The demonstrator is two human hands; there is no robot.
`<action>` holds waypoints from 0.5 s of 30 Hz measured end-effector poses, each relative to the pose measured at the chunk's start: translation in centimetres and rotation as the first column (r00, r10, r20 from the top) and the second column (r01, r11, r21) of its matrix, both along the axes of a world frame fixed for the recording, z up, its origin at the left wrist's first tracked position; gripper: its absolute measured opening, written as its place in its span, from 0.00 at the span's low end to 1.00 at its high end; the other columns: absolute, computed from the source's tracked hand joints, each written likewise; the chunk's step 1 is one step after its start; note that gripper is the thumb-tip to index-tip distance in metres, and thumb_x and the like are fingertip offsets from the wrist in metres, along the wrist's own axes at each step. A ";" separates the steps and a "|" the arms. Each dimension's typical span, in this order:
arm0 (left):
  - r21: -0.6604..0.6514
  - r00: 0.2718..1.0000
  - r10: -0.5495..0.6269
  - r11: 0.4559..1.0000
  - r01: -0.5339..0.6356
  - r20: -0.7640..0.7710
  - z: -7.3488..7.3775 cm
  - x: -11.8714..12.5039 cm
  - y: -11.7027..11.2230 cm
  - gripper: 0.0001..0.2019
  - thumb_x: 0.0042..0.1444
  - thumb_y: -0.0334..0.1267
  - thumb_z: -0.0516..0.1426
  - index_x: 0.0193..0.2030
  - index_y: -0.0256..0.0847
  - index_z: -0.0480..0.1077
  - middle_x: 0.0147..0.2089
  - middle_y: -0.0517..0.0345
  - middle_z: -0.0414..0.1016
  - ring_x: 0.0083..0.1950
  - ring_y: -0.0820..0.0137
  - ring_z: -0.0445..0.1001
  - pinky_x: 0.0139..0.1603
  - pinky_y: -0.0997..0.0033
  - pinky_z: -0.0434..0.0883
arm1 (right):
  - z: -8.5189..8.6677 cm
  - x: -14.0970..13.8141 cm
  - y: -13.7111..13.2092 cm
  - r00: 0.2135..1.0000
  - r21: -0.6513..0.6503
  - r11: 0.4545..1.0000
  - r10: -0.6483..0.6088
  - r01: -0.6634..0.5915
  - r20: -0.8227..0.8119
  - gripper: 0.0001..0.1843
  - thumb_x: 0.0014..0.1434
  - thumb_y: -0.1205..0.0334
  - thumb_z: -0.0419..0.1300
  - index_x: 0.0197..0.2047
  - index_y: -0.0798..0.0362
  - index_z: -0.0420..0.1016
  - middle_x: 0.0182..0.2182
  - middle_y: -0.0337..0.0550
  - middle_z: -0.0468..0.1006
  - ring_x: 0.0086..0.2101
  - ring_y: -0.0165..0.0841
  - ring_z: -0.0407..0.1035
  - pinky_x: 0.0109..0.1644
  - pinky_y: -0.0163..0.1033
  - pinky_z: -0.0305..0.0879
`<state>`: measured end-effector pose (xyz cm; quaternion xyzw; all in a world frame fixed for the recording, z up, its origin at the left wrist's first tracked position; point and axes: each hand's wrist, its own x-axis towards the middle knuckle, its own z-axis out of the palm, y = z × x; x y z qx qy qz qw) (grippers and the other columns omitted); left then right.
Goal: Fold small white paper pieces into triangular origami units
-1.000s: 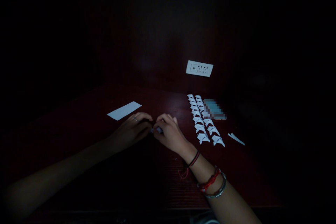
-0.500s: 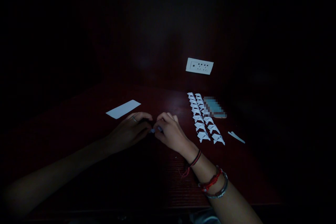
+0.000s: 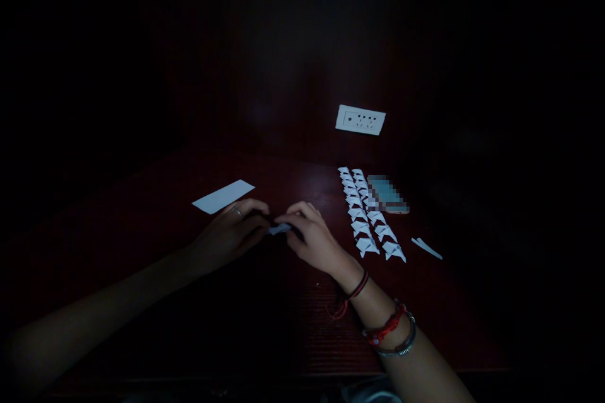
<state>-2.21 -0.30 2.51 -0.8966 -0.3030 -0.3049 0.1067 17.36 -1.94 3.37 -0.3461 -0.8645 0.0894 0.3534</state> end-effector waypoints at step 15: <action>-0.370 0.986 -0.087 0.919 0.134 0.142 -0.7 -0.3 -0.2 0.08 0.56 0.40 0.50 0.31 0.39 0.63 0.39 0.59 0.61 0.40 0.71 0.63 0.39 0.71 0.63 | -1.9 0.9 1.5 0.970 -0.478 0.849 -0.243 0.225 0.025 0.11 0.51 0.58 0.55 0.35 0.55 0.71 0.27 0.40 0.72 0.26 0.26 0.64 0.29 0.32 0.58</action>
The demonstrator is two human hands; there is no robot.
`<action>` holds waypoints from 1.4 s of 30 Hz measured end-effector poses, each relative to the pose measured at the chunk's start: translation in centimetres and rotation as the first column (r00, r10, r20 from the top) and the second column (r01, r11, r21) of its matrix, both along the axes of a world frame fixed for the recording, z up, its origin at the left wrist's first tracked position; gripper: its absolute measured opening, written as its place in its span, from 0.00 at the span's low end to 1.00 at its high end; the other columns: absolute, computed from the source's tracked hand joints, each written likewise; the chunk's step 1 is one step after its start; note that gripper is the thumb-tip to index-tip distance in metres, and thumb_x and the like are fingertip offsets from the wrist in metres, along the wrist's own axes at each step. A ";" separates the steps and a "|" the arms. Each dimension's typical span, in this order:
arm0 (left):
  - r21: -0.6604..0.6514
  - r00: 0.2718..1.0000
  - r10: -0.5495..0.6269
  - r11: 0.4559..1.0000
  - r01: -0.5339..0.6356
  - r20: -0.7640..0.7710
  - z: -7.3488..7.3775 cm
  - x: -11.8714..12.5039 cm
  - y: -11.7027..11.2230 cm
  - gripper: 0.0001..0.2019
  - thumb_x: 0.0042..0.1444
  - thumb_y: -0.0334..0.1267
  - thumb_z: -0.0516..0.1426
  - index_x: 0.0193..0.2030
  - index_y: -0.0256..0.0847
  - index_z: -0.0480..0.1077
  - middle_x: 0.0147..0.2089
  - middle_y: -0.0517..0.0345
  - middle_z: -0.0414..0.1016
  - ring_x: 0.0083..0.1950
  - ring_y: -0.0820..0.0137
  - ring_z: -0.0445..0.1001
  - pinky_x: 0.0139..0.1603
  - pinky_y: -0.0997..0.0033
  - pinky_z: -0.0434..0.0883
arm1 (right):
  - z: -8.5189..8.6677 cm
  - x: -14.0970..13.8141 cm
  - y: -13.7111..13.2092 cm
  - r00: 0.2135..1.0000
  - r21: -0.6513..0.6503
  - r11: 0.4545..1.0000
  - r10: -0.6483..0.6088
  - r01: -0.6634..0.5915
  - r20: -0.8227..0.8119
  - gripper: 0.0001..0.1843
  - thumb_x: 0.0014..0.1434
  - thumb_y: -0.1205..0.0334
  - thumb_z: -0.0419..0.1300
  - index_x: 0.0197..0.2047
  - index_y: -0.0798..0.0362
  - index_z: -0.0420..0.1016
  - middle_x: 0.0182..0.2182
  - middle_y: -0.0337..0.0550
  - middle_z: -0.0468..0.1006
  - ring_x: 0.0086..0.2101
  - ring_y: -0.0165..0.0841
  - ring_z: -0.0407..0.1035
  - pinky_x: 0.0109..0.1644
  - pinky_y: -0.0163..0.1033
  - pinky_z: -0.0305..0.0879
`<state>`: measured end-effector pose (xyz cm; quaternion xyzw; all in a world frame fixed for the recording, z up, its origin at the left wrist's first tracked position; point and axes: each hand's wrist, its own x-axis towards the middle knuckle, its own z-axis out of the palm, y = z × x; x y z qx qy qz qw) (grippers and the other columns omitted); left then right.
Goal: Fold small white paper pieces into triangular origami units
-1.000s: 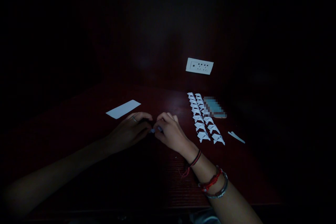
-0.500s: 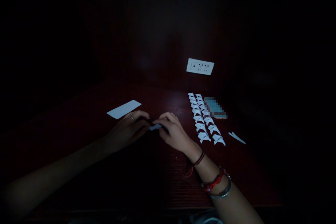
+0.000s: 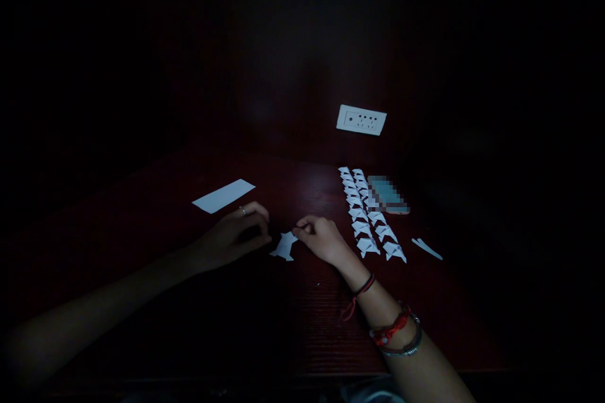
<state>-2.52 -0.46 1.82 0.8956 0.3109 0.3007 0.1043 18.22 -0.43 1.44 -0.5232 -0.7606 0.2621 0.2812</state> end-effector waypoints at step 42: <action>0.081 0.986 0.068 0.995 -0.056 -0.150 -1.1 -2.7 4.4 0.12 0.49 0.25 0.46 0.34 0.39 0.67 0.44 0.55 0.59 0.46 0.69 0.62 0.48 0.67 0.61 | 1.0 -1.7 -0.8 0.880 0.254 0.855 0.383 -0.453 0.281 0.06 0.51 0.62 0.57 0.35 0.53 0.69 0.40 0.41 0.68 0.42 0.31 0.60 0.47 0.38 0.54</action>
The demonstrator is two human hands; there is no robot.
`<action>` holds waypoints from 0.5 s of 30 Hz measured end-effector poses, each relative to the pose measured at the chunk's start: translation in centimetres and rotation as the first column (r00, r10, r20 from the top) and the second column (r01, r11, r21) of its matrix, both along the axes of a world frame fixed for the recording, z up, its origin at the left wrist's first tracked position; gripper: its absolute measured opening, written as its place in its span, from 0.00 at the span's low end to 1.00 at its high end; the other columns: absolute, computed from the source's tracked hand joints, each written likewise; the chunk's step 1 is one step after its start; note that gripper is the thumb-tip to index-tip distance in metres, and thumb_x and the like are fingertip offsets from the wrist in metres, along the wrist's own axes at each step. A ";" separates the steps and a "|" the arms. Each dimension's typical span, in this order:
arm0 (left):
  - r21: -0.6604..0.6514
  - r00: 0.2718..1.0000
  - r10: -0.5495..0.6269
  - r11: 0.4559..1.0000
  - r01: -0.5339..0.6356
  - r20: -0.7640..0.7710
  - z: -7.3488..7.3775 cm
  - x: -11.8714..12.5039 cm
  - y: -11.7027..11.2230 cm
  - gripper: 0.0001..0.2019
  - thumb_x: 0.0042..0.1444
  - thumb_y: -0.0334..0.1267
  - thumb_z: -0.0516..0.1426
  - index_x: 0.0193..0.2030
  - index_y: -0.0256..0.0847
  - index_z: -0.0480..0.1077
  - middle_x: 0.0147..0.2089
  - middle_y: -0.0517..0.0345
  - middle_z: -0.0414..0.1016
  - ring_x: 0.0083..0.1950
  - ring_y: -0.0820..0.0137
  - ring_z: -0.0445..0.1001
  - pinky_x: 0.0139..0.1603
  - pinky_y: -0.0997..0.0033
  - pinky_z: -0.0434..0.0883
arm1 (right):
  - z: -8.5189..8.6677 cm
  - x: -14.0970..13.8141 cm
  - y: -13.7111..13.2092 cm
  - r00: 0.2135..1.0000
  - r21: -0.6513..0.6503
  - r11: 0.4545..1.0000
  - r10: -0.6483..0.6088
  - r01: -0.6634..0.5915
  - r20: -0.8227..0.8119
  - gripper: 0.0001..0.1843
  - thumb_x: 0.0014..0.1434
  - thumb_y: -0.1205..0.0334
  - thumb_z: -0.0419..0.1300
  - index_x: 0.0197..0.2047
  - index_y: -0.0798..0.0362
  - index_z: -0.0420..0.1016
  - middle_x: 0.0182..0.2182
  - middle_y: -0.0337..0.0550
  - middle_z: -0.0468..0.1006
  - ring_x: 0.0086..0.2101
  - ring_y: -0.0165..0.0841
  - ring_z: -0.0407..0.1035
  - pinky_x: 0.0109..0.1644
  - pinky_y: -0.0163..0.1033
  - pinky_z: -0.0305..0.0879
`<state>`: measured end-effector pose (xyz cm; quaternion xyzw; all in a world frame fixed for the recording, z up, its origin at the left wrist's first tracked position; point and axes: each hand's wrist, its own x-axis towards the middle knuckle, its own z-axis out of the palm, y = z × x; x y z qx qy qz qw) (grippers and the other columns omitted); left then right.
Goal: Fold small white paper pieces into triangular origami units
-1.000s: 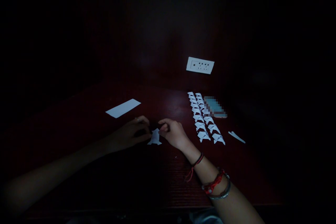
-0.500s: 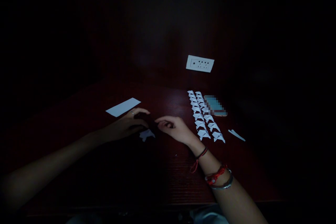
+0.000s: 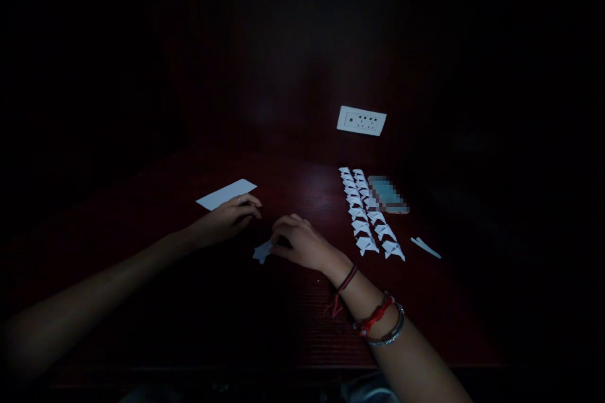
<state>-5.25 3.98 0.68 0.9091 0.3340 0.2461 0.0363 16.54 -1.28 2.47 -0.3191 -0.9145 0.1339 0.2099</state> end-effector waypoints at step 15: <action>0.038 0.999 -0.029 0.999 0.028 0.040 -0.1 0.4 -0.2 0.14 0.50 0.25 0.44 0.38 0.39 0.66 0.45 0.55 0.60 0.48 0.69 0.62 0.50 0.66 0.60 | 2.1 1.1 -1.0 0.991 0.003 0.993 -0.118 0.118 0.065 0.28 0.47 0.57 0.60 0.52 0.49 0.60 0.41 0.42 0.69 0.44 0.35 0.58 0.47 0.42 0.49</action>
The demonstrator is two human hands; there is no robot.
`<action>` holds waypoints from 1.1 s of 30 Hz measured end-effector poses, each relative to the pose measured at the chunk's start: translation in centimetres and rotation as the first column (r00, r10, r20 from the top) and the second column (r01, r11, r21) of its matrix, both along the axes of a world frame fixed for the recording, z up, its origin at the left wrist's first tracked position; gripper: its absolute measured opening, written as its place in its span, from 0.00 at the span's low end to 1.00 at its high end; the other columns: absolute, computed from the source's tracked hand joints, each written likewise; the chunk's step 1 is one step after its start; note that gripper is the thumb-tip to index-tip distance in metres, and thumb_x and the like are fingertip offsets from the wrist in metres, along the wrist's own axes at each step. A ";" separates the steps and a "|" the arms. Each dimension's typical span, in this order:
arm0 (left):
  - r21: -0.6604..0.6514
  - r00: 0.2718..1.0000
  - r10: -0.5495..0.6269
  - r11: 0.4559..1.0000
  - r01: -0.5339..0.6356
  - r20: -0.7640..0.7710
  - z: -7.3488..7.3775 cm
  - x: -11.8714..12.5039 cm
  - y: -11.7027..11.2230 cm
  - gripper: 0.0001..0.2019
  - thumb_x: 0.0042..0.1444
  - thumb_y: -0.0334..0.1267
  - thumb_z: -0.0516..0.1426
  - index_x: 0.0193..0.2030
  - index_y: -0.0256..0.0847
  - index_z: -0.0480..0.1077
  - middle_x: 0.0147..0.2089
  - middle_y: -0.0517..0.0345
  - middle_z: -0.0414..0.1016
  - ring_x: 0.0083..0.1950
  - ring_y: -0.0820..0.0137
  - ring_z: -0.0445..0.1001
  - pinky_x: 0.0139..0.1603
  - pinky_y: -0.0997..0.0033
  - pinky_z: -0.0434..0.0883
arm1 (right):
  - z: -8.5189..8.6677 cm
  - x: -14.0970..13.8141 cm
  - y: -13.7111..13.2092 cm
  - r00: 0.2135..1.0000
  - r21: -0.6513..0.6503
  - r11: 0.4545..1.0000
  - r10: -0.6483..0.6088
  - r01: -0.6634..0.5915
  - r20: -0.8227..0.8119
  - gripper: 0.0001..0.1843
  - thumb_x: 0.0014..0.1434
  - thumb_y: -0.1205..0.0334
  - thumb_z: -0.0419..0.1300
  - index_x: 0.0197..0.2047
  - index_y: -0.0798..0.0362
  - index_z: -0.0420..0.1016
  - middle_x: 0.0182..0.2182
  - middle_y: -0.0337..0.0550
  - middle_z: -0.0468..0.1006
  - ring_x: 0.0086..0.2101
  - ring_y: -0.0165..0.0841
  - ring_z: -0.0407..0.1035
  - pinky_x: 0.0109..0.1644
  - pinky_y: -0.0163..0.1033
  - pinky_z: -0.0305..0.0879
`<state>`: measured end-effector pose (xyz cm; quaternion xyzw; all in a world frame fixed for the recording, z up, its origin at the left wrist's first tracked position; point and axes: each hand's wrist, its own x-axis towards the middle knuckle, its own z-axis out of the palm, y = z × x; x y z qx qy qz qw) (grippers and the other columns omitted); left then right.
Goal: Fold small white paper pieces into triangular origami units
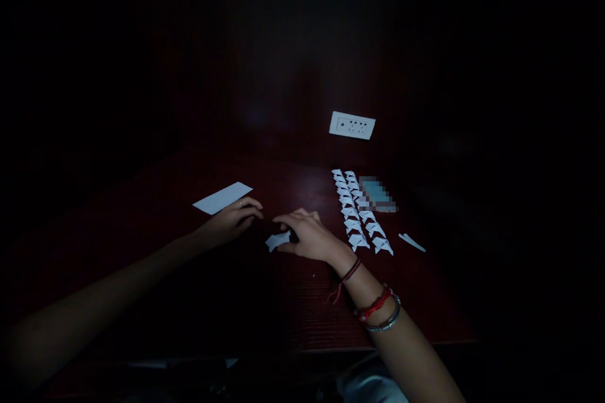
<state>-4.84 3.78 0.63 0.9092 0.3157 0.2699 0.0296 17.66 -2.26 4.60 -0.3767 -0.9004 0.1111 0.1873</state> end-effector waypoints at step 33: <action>0.117 0.961 -0.275 0.955 0.272 0.015 1.1 18.1 -5.0 0.12 0.50 0.25 0.47 0.38 0.41 0.66 0.46 0.56 0.62 0.48 0.68 0.63 0.49 0.63 0.61 | 2.4 20.5 -9.4 0.883 -0.010 0.896 -0.435 0.443 0.175 0.14 0.50 0.58 0.58 0.42 0.48 0.70 0.47 0.46 0.61 0.48 0.38 0.55 0.49 0.47 0.50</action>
